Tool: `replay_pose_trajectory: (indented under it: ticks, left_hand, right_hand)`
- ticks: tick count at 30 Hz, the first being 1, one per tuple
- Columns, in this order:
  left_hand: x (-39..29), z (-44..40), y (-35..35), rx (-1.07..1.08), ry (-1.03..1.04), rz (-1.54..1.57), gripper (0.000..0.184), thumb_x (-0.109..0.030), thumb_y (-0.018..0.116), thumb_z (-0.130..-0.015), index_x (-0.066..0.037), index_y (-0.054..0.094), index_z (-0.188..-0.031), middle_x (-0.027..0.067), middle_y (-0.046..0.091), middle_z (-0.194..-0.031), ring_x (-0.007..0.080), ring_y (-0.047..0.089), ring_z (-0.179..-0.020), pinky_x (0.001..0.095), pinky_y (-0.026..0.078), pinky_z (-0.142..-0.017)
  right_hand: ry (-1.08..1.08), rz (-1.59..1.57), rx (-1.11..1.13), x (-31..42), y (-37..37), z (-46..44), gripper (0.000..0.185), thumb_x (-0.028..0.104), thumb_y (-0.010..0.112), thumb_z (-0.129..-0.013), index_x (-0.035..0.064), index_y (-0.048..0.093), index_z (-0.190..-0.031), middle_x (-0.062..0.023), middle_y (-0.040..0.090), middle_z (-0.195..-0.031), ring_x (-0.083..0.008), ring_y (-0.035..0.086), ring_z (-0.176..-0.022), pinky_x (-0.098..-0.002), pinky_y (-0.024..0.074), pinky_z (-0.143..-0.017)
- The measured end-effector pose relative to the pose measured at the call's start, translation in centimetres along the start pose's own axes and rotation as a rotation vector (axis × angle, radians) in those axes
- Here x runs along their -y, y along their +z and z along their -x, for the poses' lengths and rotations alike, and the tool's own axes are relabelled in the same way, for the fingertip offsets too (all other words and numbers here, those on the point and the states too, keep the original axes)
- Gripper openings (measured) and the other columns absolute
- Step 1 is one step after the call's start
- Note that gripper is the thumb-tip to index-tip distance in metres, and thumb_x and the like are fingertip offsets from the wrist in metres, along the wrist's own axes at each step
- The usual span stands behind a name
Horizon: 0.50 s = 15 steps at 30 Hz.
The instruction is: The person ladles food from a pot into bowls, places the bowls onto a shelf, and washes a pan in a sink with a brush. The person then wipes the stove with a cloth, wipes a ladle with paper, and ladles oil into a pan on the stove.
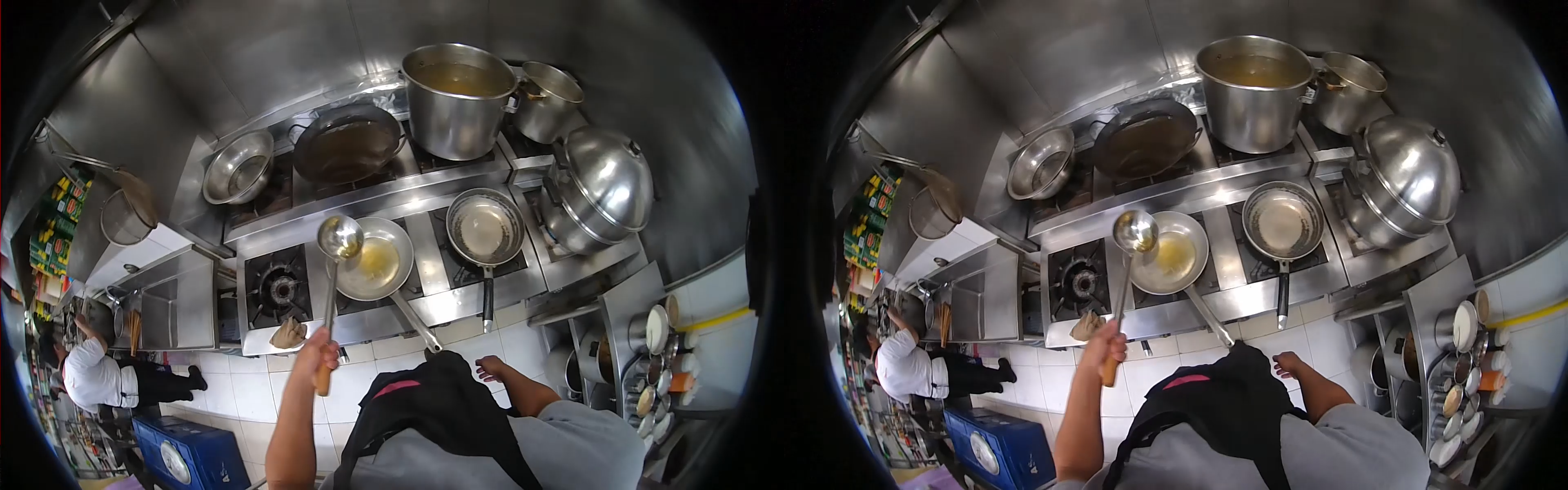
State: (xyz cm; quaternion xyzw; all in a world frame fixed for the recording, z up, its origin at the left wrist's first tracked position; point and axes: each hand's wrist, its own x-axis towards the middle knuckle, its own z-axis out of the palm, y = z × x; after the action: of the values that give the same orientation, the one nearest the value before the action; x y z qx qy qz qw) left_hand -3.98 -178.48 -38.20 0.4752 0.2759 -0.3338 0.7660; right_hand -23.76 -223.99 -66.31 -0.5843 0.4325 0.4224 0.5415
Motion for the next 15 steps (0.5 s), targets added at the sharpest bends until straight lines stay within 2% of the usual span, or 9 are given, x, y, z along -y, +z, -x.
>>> replay_pose_trajectory:
  ticks: [1, 2, 4, 6, 7, 8, 10, 15]
  left_hand:
    - [2.1, -0.3, -0.3, -0.045, 0.063, -0.121, 0.019, -0.035, 0.055, -0.106, -0.017, 0.05, -0.112, 0.0013, 0.053, -0.073, 0.0079, 0.044, -0.049, 0.0238, 0.041, -0.041]
    - [3.8, -0.8, -0.9, -0.072, 0.12, -0.262, 0.028, -0.031, 0.055, -0.106, -0.015, 0.052, -0.128, 0.0012, 0.052, -0.07, 0.0093, 0.046, -0.049, 0.0253, 0.042, -0.042]
    - [6.6, -0.4, -0.9, -0.196, 0.226, -0.525, 0.046, -0.027, 0.054, -0.106, -0.014, 0.045, -0.149, 0.0014, 0.052, -0.067, 0.0108, 0.049, -0.048, 0.0274, 0.044, -0.042]
    - [8.4, 0.1, -1.7, -0.253, 0.365, -0.76, 0.056, -0.024, 0.053, -0.105, -0.014, 0.037, -0.158, 0.0043, 0.055, -0.066, 0.0131, 0.054, -0.05, 0.0319, 0.047, -0.043]
    - [8.7, 1.2, -1.2, -0.335, 0.428, -0.891, 0.054, -0.02, 0.056, -0.104, -0.01, 0.041, -0.155, 0.0097, 0.06, -0.07, 0.0169, 0.058, -0.053, 0.0335, 0.05, -0.052]
    - [8.9, 1.8, -1.4, -0.333, 0.427, -0.892, 0.054, -0.02, 0.056, -0.104, -0.01, 0.041, -0.155, 0.0097, 0.06, -0.07, 0.0169, 0.058, -0.053, 0.0335, 0.05, -0.052]
    - [9.8, 3.1, -2.3, -0.451, 0.742, -1.093, 0.052, -0.016, 0.058, -0.103, -0.008, 0.046, -0.153, 0.0138, 0.064, -0.075, 0.02, 0.061, -0.058, 0.0328, 0.05, -0.059]
    - [8.1, 7.2, -1.3, -0.519, 0.849, -0.987, 0.048, -0.013, 0.056, -0.103, -0.007, 0.05, -0.151, 0.012, 0.066, -0.083, 0.0171, 0.054, -0.062, 0.0305, 0.049, -0.063]
  right_hand:
    - [-0.003, 0.012, -0.01, -0.8, -0.5, -0.7, 0.037, 0.035, 0.06, -0.097, 0.0096, 0.059, -0.124, -0.01, 0.067, -0.107, -0.0236, 0.066, -0.086, -0.0434, 0.0544, -0.079]
    - [-0.006, 0.028, -0.016, -1.2, -0.9, -1.2, 0.036, 0.035, 0.06, -0.095, 0.0092, 0.059, -0.121, -0.0097, 0.066, -0.105, -0.0235, 0.065, -0.084, -0.0439, 0.0544, -0.077]
    - [0.005, 0.025, -0.04, -1.1, -1.3, -0.6, 0.033, 0.033, 0.06, -0.096, 0.0103, 0.059, -0.119, -0.0094, 0.067, -0.105, -0.0228, 0.065, -0.083, -0.0439, 0.0542, -0.077]
    - [0.016, -0.002, -0.04, -1.0, -1.7, 0.0, 0.029, 0.032, 0.06, -0.096, 0.0111, 0.06, -0.117, -0.0088, 0.066, -0.104, -0.0223, 0.065, -0.081, -0.0438, 0.054, -0.076]
    - [0.019, -0.001, -0.038, -1.1, -1.8, 0.1, 0.029, 0.032, 0.06, -0.096, 0.0111, 0.06, -0.117, -0.0088, 0.066, -0.104, -0.0223, 0.065, -0.081, -0.0438, 0.054, -0.076]
    - [0.003, -0.023, -0.046, -1.0, -1.9, 0.3, 0.028, 0.032, 0.061, -0.097, 0.0114, 0.06, -0.117, -0.0079, 0.066, -0.101, -0.0222, 0.065, -0.081, -0.0432, 0.0539, -0.076]
    - [-0.007, -0.051, -0.056, -1.2, -2.1, 0.8, 0.027, 0.031, 0.062, -0.097, 0.0117, 0.061, -0.116, -0.0071, 0.066, -0.099, -0.0221, 0.065, -0.081, -0.0425, 0.0538, -0.075]
    - [-0.036, -0.09, -0.059, -1.0, -2.2, 1.0, 0.029, 0.028, 0.062, -0.095, 0.0095, 0.06, -0.118, -0.009, 0.066, -0.1, -0.0232, 0.065, -0.078, -0.044, 0.0539, -0.074]
